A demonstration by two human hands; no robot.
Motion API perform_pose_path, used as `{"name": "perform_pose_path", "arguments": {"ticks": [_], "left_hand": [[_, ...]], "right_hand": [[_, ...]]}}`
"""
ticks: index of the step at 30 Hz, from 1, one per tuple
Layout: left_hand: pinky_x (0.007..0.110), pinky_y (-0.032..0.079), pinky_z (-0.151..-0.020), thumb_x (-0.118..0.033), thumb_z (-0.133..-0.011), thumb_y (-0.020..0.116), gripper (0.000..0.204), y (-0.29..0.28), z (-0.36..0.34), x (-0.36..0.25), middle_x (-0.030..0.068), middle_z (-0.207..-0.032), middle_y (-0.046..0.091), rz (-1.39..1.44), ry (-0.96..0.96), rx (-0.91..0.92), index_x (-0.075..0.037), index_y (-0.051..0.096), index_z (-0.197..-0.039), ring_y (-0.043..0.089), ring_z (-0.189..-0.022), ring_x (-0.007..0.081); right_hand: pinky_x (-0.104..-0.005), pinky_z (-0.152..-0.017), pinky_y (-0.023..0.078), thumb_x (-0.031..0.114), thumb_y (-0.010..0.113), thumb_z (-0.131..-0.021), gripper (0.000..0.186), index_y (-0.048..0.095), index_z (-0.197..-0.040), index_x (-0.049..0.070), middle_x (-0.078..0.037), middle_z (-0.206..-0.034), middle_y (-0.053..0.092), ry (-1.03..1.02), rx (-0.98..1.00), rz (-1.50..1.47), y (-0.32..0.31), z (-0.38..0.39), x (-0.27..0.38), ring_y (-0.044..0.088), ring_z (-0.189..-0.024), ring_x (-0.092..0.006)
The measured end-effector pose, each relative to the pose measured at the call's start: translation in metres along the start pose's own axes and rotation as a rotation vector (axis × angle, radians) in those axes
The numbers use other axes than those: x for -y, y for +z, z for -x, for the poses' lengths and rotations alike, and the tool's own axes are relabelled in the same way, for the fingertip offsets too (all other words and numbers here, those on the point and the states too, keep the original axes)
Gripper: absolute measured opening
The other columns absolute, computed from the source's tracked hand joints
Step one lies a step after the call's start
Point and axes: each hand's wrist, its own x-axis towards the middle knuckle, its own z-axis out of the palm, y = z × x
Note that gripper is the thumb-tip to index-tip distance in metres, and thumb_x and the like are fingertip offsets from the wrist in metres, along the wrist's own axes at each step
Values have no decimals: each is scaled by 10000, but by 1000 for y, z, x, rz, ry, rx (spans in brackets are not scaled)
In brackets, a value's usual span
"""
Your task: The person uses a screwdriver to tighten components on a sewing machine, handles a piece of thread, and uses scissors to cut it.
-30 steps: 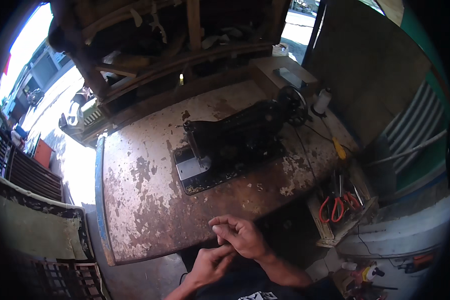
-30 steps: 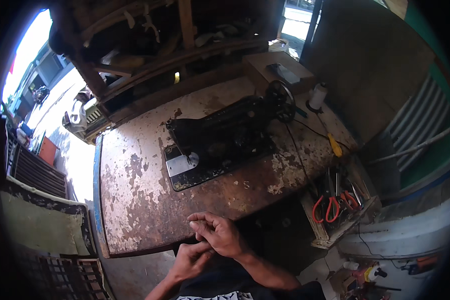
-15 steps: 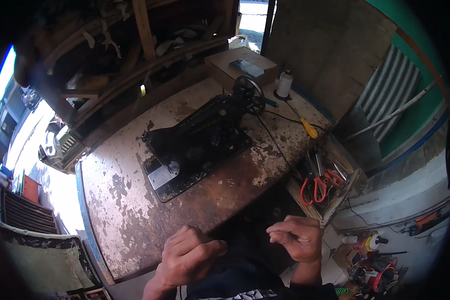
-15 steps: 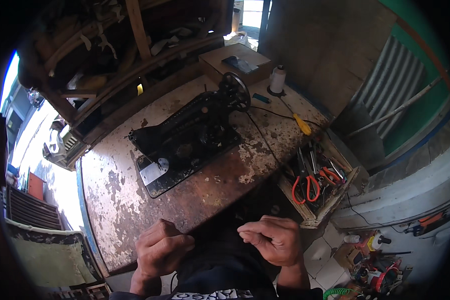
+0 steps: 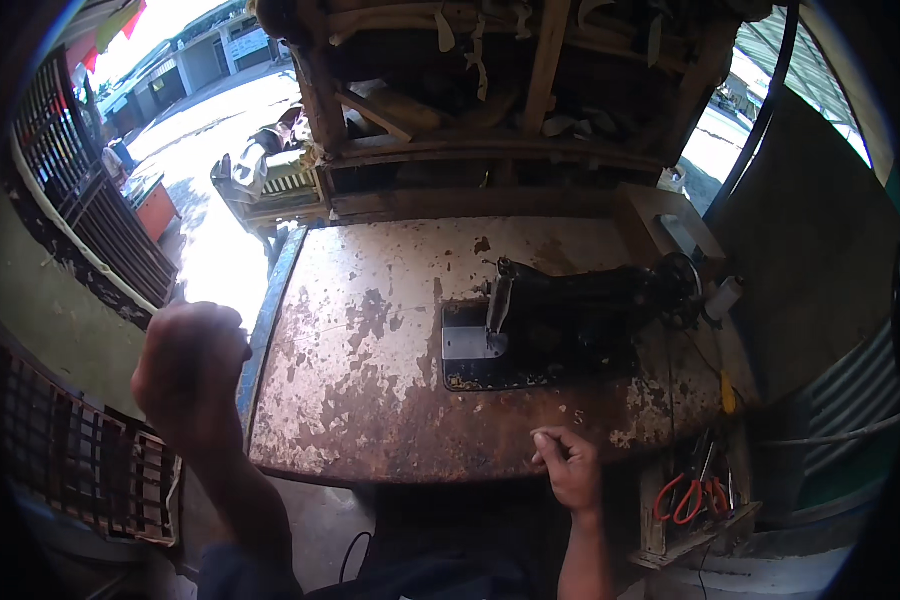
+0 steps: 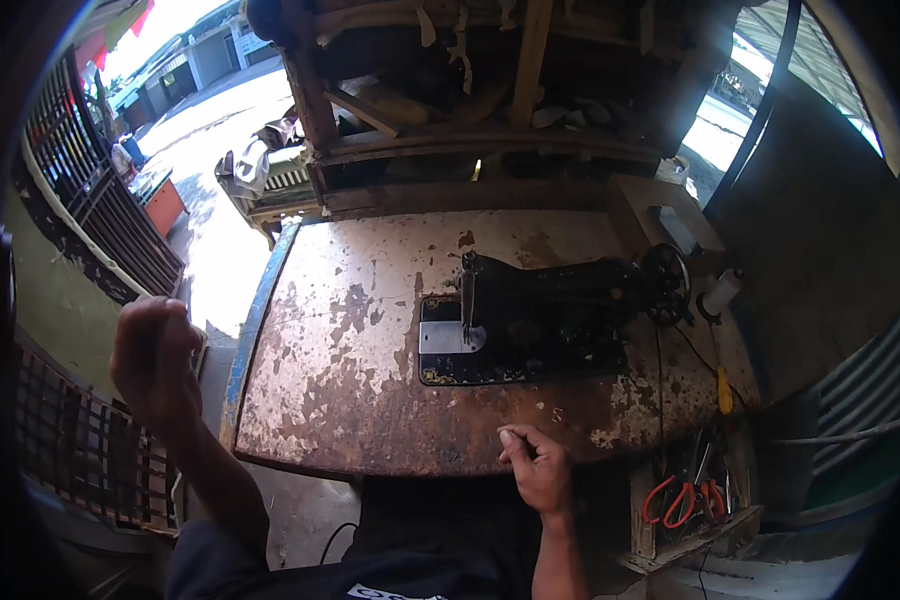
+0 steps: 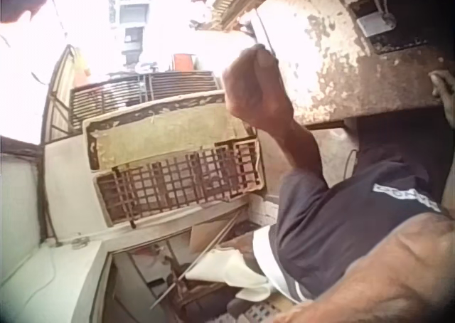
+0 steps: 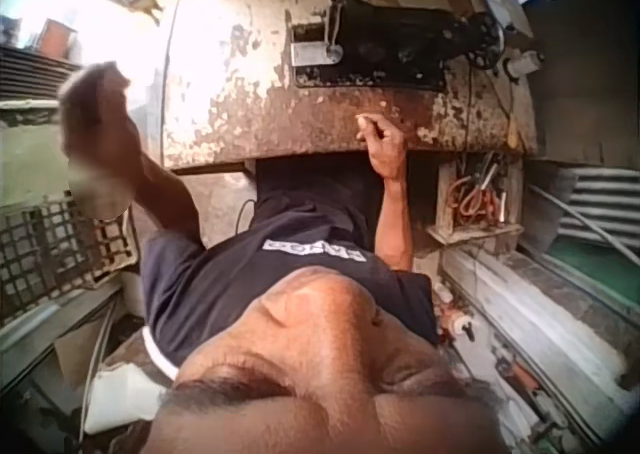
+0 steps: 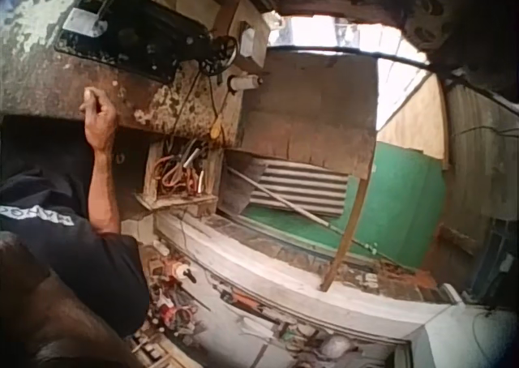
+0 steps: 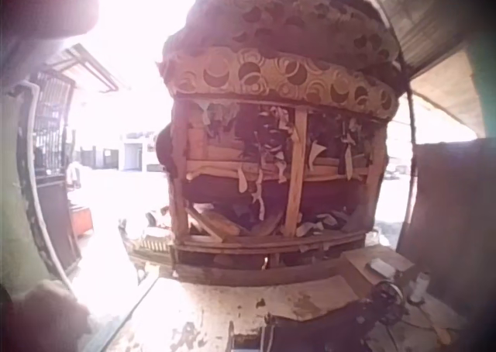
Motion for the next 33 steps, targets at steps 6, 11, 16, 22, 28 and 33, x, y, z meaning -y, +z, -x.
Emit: {"name": "perform_pose_path", "arguments": {"ticks": [6, 11, 16, 22, 28, 33], "left_hand": [[313, 562, -749, -135, -968, 714, 139, 111, -19, 102, 100, -890, 749, -47, -102, 658, -23, 731, -1048, 709, -811, 144], [360, 574, -760, -172, -972, 704, 164, 166, -10, 153, 137, -895, 752, -36, -100, 645, -25, 743, -1032, 740, -823, 232], [365, 581, -793, -204, -953, 715, 194, 187, 0, 169, 142, -968, 781, 104, -197, 677, -61, 778, -1069, 769, -890, 259], [360, 593, -837, -195, -960, 723, 197, 193, -1, 179, 119, -1010, 790, 21, -274, 724, -63, 772, -1097, 768, -941, 223], [355, 587, -865, -204, -962, 724, 195, 198, 5, 193, 117, -1020, 791, 46, -278, 726, -72, 774, -1097, 764, -979, 221], [346, 578, -848, -216, -965, 727, 200, 200, 9, 195, 101, -996, 791, 47, -276, 695, -73, 775, -1095, 757, -955, 191]], "right_hand": [[-443, -662, 574, 257, 677, -978, 141, 751, -1019, 143, -109, -871, 758, -299, -155, 609, 60, -24, -33, 729, -773, -369], [-438, -656, 576, 223, 695, -958, 106, 746, -1001, 141, -110, -872, 759, -312, -224, 639, 56, -18, -30, 731, -763, -366], [-432, -651, 577, 192, 706, -943, 87, 750, -997, 140, -115, -856, 756, -316, -260, 652, 58, -19, -33, 731, -753, -359], [-422, -652, 577, 173, 706, -935, 83, 755, -986, 130, -121, -853, 755, -320, -261, 636, 60, -20, -37, 733, -753, -355], [-375, -653, 566, 155, 717, -934, 114, 768, -1014, 91, -135, -825, 747, -341, -255, 620, 60, -21, -40, 740, -729, -301], [-416, -673, 581, 151, 704, -927, 91, 753, -997, 120, -117, -874, 761, -291, -243, 621, 59, -19, -39, 738, -779, -348]]}}
